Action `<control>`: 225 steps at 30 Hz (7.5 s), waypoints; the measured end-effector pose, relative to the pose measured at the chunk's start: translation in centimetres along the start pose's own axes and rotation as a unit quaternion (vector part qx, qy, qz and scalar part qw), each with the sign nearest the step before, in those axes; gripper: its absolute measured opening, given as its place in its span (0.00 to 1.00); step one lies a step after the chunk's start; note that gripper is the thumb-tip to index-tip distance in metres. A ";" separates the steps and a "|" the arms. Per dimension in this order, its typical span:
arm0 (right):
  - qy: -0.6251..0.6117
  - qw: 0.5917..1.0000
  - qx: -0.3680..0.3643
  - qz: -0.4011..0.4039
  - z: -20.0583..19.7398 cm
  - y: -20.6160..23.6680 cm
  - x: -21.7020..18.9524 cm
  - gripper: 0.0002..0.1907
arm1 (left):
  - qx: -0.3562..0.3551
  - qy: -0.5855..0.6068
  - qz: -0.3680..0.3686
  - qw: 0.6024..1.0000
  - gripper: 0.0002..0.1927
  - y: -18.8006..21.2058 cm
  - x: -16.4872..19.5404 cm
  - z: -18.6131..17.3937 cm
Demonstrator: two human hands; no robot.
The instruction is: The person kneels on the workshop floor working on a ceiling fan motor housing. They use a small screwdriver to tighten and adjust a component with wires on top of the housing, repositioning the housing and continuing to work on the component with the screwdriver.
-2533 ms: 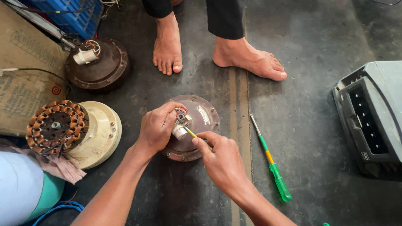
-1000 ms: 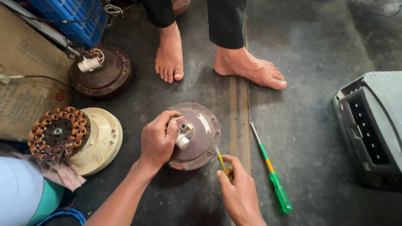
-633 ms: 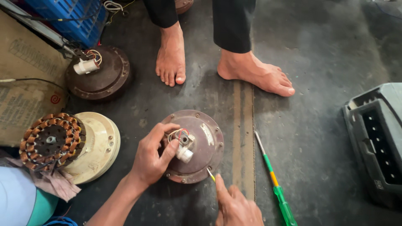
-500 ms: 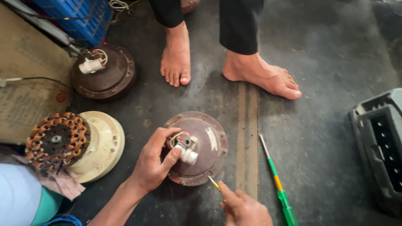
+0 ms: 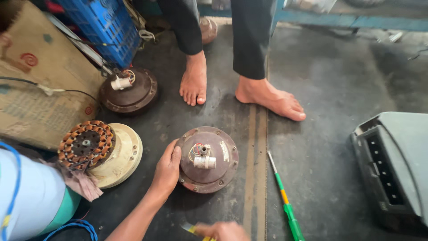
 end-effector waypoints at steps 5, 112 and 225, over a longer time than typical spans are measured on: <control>-0.078 0.987 0.129 0.047 -1.3 2.0 4.2 0.34 | -0.016 -0.007 -0.097 0.995 0.27 2.1 0.4 -0.5; 0.419 0.908 0.010 0.020 -27.9 3.7 -5.5 0.21 | -0.118 0.210 -0.168 0.956 0.38 0.2 0.5 4.5; 0.357 0.933 0.009 0.030 -27.0 5.5 -8.3 0.07 | -0.123 0.239 -0.127 0.955 0.33 -0.3 0.4 4.5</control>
Point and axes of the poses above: each hand's wrist, its own y-axis away from the middle knuckle, its own z-axis out of the palm, x = y × z, the point moved 10 cm from there along -y, towards the middle knuckle, and after that the axes turned 11 degrees about -x, right-handed, at the moved point
